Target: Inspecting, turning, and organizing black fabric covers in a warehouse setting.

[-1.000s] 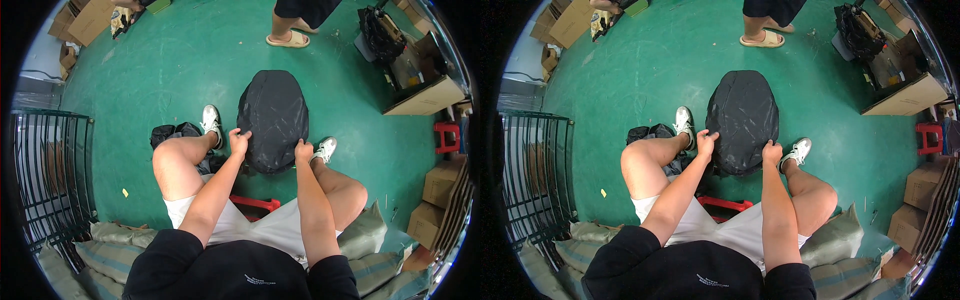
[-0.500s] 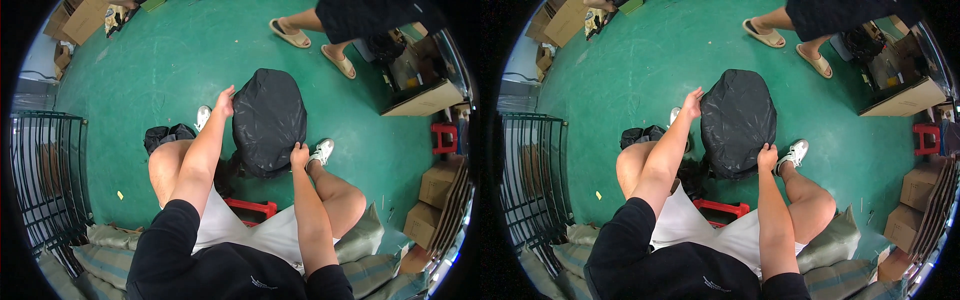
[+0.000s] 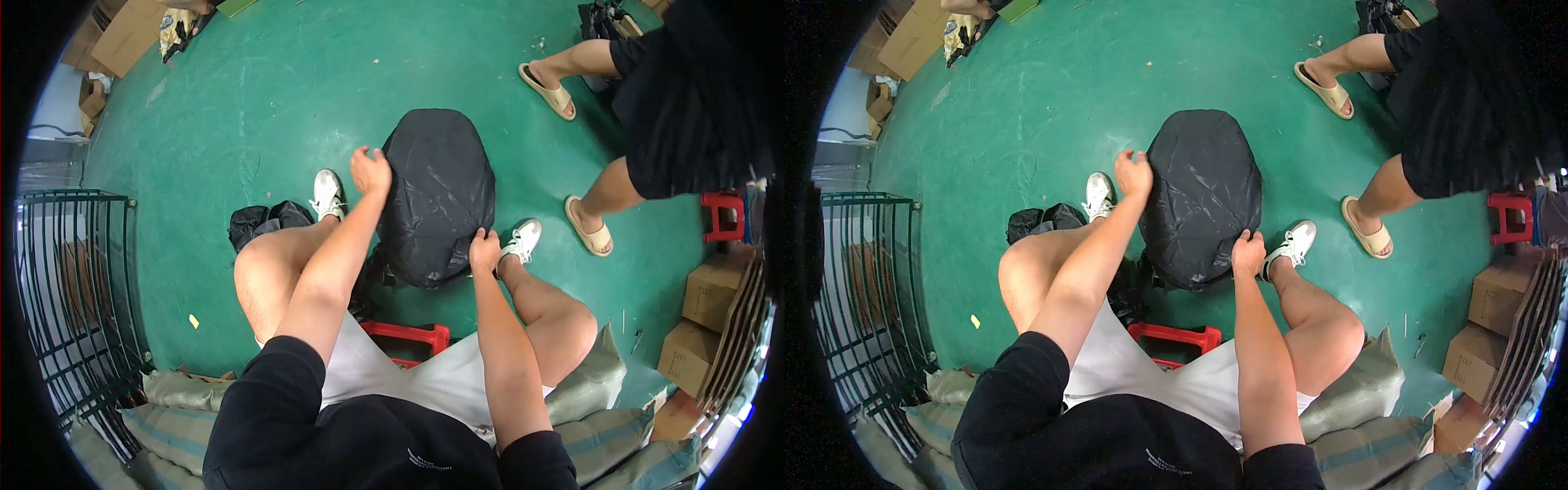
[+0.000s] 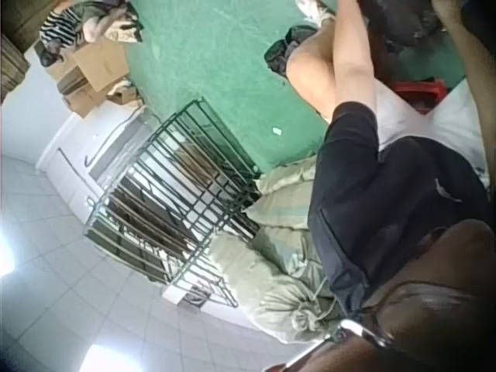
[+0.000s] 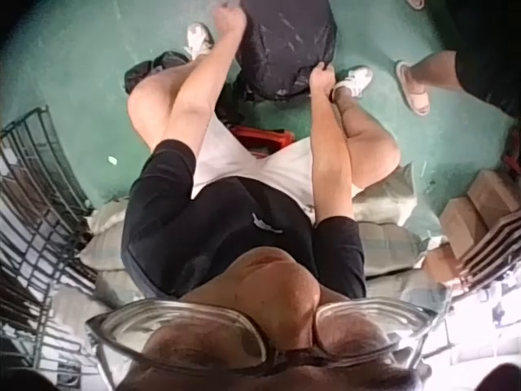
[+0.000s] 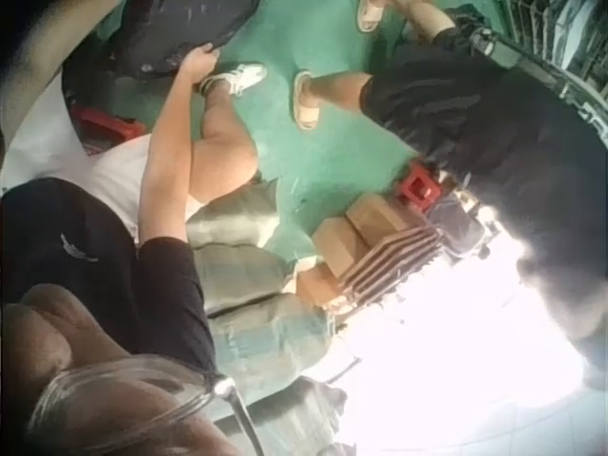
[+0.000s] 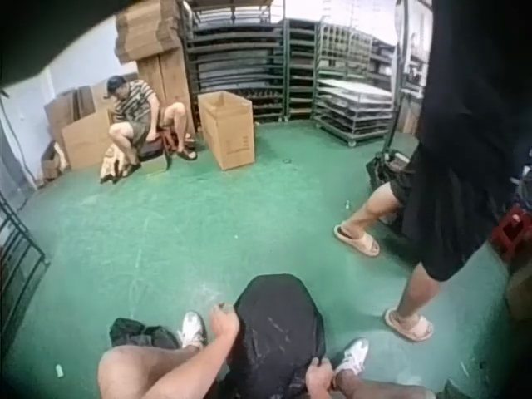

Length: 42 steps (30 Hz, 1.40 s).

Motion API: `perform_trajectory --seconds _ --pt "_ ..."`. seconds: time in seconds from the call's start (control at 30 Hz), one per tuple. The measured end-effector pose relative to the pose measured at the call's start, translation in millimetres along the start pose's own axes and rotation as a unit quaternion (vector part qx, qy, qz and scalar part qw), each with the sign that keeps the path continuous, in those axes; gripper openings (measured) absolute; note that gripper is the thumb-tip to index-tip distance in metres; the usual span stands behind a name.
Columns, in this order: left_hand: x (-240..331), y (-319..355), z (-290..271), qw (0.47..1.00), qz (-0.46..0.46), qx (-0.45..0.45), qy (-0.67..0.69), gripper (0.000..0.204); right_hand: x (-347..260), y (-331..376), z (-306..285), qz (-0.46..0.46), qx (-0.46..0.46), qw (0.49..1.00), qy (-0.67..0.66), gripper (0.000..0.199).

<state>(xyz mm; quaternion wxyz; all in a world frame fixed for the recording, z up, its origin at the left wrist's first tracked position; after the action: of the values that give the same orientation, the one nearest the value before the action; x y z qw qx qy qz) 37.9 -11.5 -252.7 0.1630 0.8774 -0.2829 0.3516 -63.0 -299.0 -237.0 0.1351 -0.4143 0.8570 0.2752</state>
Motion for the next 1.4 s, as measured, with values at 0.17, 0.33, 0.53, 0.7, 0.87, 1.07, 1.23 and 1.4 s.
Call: perform_trajectory --seconds 0.17,0.33,0.53,0.7,0.87,1.07,1.23,1.4 --pt "12 119 -45 0.889 0.392 -0.161 -0.172 0.074 -11 24 -7 0.022 -0.046 0.998 0.030 0.035" --pt "-32 171 -78 0.851 0.409 -0.224 -0.240 0.080 9 23 -19 0.018 -0.085 0.993 0.074 0.036" --pt "-45 239 -134 0.700 0.385 -0.308 -0.517 0.074 -58 12 -77 -0.328 -0.337 0.851 0.231 0.033" --pt "-80 236 -150 0.583 0.170 -0.566 -0.557 0.042 -136 68 -141 -0.345 -0.393 0.852 -0.002 0.033" --pt "-147 192 -113 0.707 0.005 -0.441 -0.552 0.067 -137 68 -141 -0.454 -0.356 0.792 0.197 0.032" --pt "-198 184 -88 0.748 -0.011 -0.464 -0.474 0.094 -126 51 -132 -0.435 -0.343 0.789 0.267 0.034" --pt "-223 184 -91 0.770 -0.114 -0.463 -0.425 0.098 -140 59 -146 -0.458 -0.317 0.804 0.210 0.033" --pt "-207 172 -85 0.806 -0.016 -0.251 -0.536 0.092 -128 57 -141 -0.469 -0.297 0.799 0.229 0.035"
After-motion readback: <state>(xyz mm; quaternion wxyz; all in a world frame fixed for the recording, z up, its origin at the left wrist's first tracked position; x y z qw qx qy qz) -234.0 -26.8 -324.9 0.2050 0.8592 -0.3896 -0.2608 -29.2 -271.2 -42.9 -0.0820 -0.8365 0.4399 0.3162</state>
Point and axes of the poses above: each hand's wrist, its own y-axis away from the middle knuckle, its own z-axis out of the palm, x = y × z, the point moved 2 cm from there along -y, towards the middle knuckle, and after that the axes turned 1 degree about -z, right-handed, at the moved point
